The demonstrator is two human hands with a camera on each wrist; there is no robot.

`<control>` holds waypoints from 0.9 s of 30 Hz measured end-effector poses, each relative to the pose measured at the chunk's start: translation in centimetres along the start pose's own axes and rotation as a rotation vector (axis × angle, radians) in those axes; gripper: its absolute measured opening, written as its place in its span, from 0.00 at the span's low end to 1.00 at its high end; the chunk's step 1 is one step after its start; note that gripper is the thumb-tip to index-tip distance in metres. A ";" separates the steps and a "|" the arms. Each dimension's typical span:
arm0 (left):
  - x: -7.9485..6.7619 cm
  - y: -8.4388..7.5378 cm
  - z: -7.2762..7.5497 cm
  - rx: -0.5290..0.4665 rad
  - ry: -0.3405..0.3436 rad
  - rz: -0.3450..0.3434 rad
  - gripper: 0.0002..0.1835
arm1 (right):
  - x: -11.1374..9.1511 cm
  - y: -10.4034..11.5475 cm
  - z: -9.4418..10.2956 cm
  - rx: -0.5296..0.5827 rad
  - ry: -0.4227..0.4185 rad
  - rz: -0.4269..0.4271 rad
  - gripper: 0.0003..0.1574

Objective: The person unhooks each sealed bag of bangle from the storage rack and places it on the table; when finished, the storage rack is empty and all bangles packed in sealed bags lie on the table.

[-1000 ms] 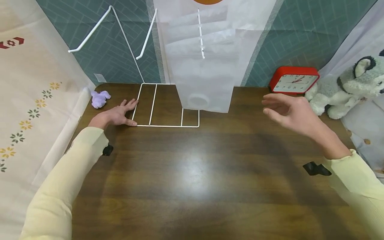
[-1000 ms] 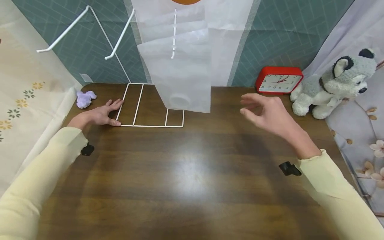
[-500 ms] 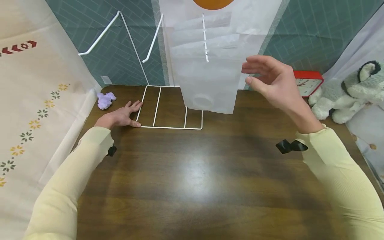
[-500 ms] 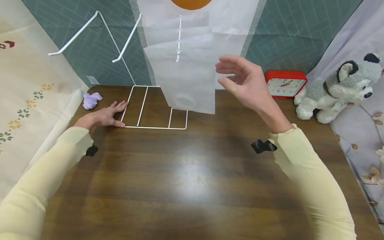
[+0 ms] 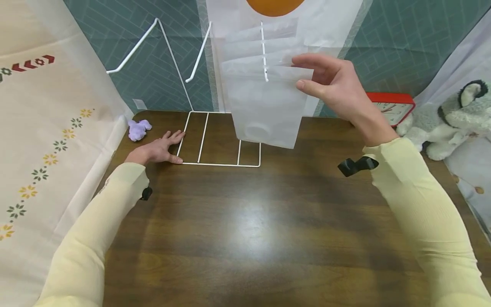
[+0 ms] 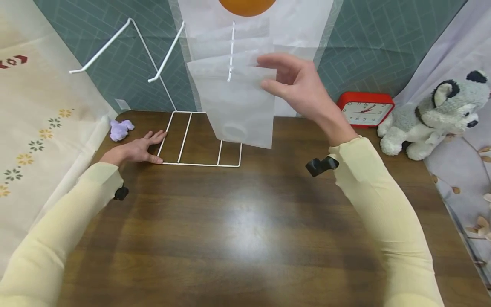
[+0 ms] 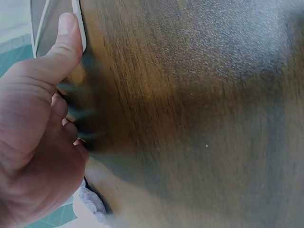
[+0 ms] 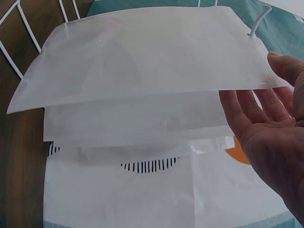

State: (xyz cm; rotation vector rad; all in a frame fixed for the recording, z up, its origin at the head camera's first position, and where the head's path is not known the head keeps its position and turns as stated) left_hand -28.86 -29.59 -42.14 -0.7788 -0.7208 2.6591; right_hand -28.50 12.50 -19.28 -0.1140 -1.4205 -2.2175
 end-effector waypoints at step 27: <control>-0.2 0.2 -0.1 -0.029 0.007 0.027 0.57 | 2.0 0.2 -2.2 0.131 0.020 -0.037 0.19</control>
Point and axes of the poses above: each hand's wrist, its own x-axis towards the middle knuckle, its own z-axis out of the back of the hand, y = z × x, the point moved 7 cm from there along x, towards the middle knuckle, and after that the axes turned 7 degrees about -x, right-handed, at the moved point
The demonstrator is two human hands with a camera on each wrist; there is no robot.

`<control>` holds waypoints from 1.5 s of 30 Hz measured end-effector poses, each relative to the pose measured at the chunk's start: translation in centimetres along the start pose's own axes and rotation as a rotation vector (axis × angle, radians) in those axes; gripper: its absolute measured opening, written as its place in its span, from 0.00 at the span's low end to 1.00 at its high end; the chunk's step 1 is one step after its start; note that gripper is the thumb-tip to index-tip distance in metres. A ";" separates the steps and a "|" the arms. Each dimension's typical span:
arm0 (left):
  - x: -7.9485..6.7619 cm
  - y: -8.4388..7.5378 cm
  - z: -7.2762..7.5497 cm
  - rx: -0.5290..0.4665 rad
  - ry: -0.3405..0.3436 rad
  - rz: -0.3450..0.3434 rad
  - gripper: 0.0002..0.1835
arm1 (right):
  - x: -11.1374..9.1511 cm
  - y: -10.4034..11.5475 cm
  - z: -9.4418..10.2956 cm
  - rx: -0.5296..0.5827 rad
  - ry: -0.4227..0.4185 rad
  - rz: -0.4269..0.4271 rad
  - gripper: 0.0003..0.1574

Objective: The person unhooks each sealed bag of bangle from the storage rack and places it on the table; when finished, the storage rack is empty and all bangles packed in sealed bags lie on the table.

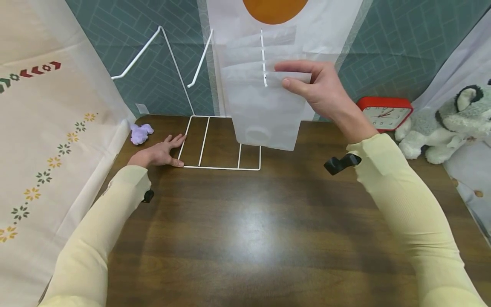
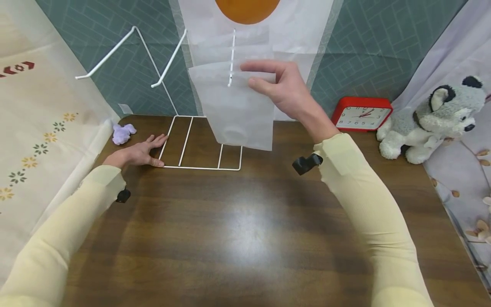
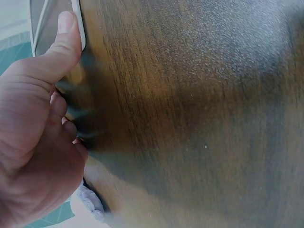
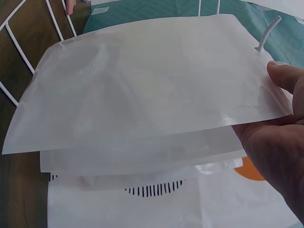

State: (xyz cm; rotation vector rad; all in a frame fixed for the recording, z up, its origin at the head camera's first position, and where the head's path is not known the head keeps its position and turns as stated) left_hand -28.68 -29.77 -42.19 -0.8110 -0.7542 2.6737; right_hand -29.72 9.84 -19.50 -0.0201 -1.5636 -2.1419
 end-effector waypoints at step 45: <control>0.4 0.0 0.0 0.008 0.000 0.032 0.58 | -2.5 2.6 -0.2 0.089 -0.013 0.030 0.12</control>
Point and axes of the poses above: each hand's wrist, its own x-axis towards the middle knuckle, its own z-axis out of the back of the hand, y = z × x, the point moved 7 cm from there along x, towards the middle knuckle, and after that the axes turned 7 degrees about -x, right-handed, at the moved point
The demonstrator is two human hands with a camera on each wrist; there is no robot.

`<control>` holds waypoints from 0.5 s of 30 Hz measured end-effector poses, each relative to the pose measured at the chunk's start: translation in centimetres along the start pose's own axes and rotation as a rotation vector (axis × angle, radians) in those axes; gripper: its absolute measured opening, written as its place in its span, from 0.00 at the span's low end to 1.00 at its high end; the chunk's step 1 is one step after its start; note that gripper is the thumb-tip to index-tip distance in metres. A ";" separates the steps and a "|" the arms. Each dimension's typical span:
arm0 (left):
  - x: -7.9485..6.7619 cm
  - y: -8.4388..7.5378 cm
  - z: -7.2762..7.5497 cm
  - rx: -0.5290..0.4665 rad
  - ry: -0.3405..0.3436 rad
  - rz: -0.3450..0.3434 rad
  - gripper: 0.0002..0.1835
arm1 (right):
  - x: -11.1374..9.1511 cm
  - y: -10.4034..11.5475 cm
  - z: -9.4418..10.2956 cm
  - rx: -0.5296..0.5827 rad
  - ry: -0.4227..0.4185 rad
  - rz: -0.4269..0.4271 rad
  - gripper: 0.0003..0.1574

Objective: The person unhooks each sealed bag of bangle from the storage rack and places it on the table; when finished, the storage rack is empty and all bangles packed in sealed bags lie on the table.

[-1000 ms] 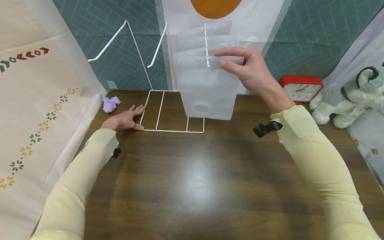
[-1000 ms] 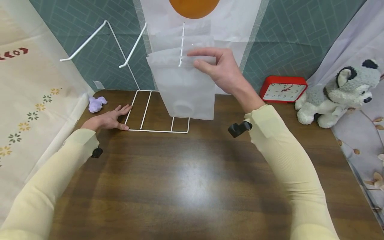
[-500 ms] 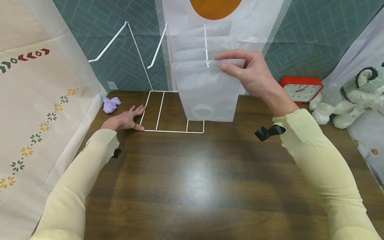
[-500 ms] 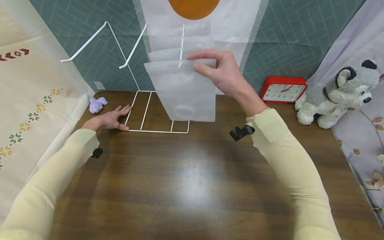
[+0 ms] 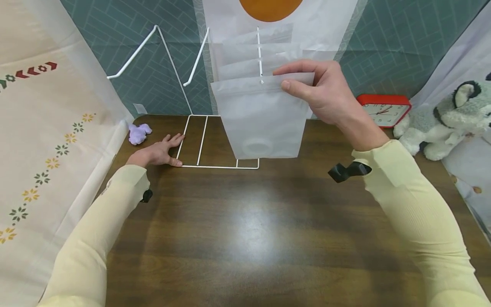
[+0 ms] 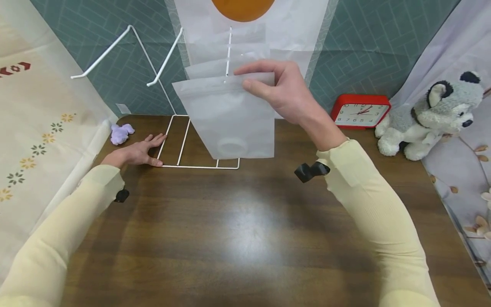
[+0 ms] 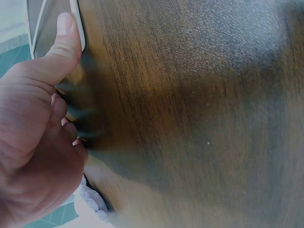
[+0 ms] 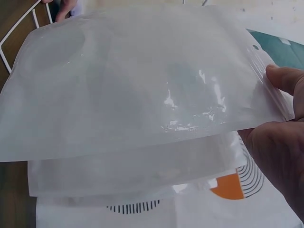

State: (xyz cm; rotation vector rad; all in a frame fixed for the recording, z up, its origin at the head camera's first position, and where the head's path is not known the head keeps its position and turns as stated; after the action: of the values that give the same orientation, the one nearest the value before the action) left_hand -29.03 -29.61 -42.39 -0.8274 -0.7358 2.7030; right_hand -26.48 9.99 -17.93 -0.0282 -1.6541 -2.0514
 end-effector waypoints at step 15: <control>-0.5 0.0 0.1 0.009 -0.011 -0.014 0.58 | -3.0 2.4 2.4 0.100 -0.011 0.078 0.12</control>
State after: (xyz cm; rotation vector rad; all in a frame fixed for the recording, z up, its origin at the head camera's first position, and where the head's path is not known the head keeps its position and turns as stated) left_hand -28.64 -29.80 -42.06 -0.8027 -0.7280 2.6991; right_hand -23.61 12.93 -16.10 -0.0690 -1.7324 -1.9122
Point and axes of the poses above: each hand's wrist, its own x-axis towards the middle knuckle, its own z-axis out of the back of the hand, y = z × x, the point moved 7 cm from there along x, towards the middle knuckle, and after that the axes turned 7 degrees about -x, right-handed, at the moved point
